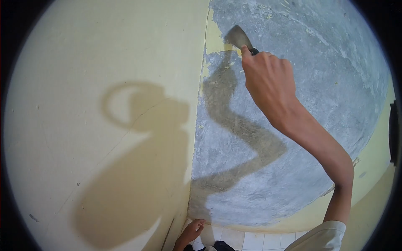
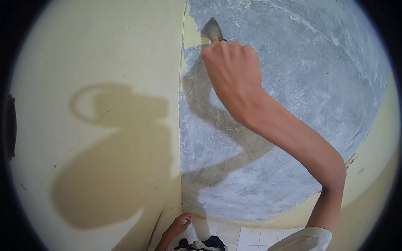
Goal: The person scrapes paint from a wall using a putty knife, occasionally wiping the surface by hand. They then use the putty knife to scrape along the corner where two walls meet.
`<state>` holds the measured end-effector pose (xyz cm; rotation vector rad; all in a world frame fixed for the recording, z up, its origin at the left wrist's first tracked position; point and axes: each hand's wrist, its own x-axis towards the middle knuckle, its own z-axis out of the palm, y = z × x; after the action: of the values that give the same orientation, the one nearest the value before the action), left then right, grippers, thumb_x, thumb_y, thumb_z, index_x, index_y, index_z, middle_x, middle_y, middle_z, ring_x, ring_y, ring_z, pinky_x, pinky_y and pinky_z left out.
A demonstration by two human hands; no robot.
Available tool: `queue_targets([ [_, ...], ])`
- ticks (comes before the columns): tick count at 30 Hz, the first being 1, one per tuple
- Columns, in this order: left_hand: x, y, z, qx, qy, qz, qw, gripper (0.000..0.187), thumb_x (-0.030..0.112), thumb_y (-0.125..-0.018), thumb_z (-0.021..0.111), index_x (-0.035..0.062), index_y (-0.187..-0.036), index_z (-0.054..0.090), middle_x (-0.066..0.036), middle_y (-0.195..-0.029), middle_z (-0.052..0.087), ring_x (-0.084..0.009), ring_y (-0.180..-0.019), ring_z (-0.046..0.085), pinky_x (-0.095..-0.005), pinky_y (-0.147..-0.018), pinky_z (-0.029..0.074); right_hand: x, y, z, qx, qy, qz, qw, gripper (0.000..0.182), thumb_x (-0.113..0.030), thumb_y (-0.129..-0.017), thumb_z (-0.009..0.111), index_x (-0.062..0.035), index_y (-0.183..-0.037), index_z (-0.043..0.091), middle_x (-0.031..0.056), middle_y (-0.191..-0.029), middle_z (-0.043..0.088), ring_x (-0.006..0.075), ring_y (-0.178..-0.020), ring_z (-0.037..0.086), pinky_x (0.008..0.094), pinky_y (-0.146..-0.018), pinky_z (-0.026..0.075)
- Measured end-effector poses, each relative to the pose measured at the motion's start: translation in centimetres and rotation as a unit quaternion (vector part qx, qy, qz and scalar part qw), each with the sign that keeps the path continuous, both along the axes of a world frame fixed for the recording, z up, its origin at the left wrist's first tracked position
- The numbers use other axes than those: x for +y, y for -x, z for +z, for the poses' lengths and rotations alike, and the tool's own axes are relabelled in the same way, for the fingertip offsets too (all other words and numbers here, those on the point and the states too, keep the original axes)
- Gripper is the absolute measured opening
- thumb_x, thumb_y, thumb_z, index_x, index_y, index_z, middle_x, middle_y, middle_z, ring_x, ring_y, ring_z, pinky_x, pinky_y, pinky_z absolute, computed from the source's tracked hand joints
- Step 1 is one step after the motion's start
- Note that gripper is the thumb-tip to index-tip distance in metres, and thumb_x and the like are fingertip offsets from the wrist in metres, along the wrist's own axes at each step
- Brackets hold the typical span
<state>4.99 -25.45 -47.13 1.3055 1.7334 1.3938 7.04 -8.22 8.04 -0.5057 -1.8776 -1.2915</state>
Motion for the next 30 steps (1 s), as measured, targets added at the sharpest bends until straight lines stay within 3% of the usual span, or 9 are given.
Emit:
queue_targets([
  [5,-1.9,0.0,-1.7,0.009,0.019,-0.004,1.000,0.026,0.014,-0.092,0.059,0.0023,-0.115,0.057,-0.015,-0.102,0.065,-0.0282,-0.094,0.065,-0.0366,-0.083,0.051,-0.3,0.2,-1.3,0.019,-0.007,-0.005,1.000,0.020,-0.004,-0.082,0.064,-0.0110,-0.063,0.064,0.0053,-0.058,0.063,0.0164,-0.060,0.067,0.0247,-0.045,0.046],
  [8,-3.3,0.0,-2.0,0.001,0.055,-0.006,0.998,0.026,0.014,-0.092,0.059,0.0023,-0.115,0.058,-0.016,-0.100,0.065,-0.0292,-0.094,0.065,-0.0371,-0.083,0.052,-0.3,-0.4,-1.6,0.002,0.044,-0.038,0.998,0.022,-0.004,-0.083,0.063,-0.0110,-0.063,0.064,0.0052,-0.058,0.063,0.0163,-0.060,0.067,0.0251,-0.045,0.047],
  [17,-3.8,0.8,-1.1,-0.018,0.067,0.008,0.998,0.027,0.016,-0.093,0.057,0.0057,-0.119,0.058,-0.014,-0.108,0.065,-0.0234,-0.100,0.064,-0.0385,-0.085,0.052,-0.7,-0.9,-2.4,0.002,0.056,-0.033,0.998,0.011,-0.003,-0.075,0.067,-0.0109,-0.067,0.068,0.0060,-0.060,0.065,0.0158,-0.063,0.068,0.0270,-0.047,0.049],
  [19,-3.8,0.5,-1.0,-0.020,0.069,0.000,0.997,0.028,0.017,-0.093,0.057,0.0052,-0.119,0.057,-0.013,-0.109,0.065,-0.0241,-0.100,0.064,-0.0388,-0.085,0.052,-0.3,-1.1,-2.3,0.000,0.052,0.000,0.999,0.009,-0.004,-0.074,0.067,-0.0089,-0.080,0.071,0.0074,-0.060,0.065,0.0157,-0.063,0.067,0.0269,-0.046,0.048],
  [20,-3.9,0.4,-0.9,-0.016,0.071,0.000,0.997,0.028,0.017,-0.093,0.057,0.0052,-0.119,0.057,-0.013,-0.109,0.065,-0.0241,-0.100,0.064,-0.0388,-0.085,0.052,-0.2,-1.6,-2.7,0.004,0.053,0.000,0.999,0.009,-0.004,-0.074,0.067,-0.0089,-0.080,0.071,0.0074,-0.060,0.065,0.0157,-0.063,0.067,0.0269,-0.046,0.048],
  [22,-3.4,-0.1,-0.7,-0.002,0.060,-0.034,0.998,0.028,0.017,-0.094,0.057,0.0038,-0.118,0.057,-0.013,-0.110,0.065,-0.0244,-0.100,0.064,-0.0385,-0.085,0.052,0.5,-2.6,-3.3,0.020,0.048,-0.005,0.999,0.021,-0.005,-0.075,0.066,-0.0076,-0.095,0.071,0.0088,-0.061,0.065,0.0155,-0.061,0.066,0.0266,-0.044,0.048],
  [25,-3.0,-0.6,0.0,0.000,0.064,-0.044,0.997,0.027,0.016,-0.094,0.057,0.0033,-0.118,0.057,-0.013,-0.110,0.065,-0.0247,-0.101,0.064,-0.0388,-0.085,0.052,1.5,-2.2,-3.5,0.019,0.054,-0.016,0.998,0.027,-0.005,-0.077,0.065,-0.0054,-0.103,0.069,0.0082,-0.059,0.064,0.0148,-0.058,0.064,0.0262,-0.042,0.047],
  [30,-2.3,-0.6,0.1,-0.013,0.063,-0.055,0.996,0.027,0.014,-0.093,0.056,0.0042,-0.118,0.057,-0.014,-0.109,0.064,-0.0256,-0.099,0.064,-0.0381,-0.085,0.051,1.0,-1.1,-2.7,0.047,0.006,0.012,0.999,0.013,-0.005,-0.079,0.064,-0.0056,-0.091,0.069,0.0049,-0.054,0.061,0.0136,-0.055,0.062,0.0260,-0.041,0.045],
])
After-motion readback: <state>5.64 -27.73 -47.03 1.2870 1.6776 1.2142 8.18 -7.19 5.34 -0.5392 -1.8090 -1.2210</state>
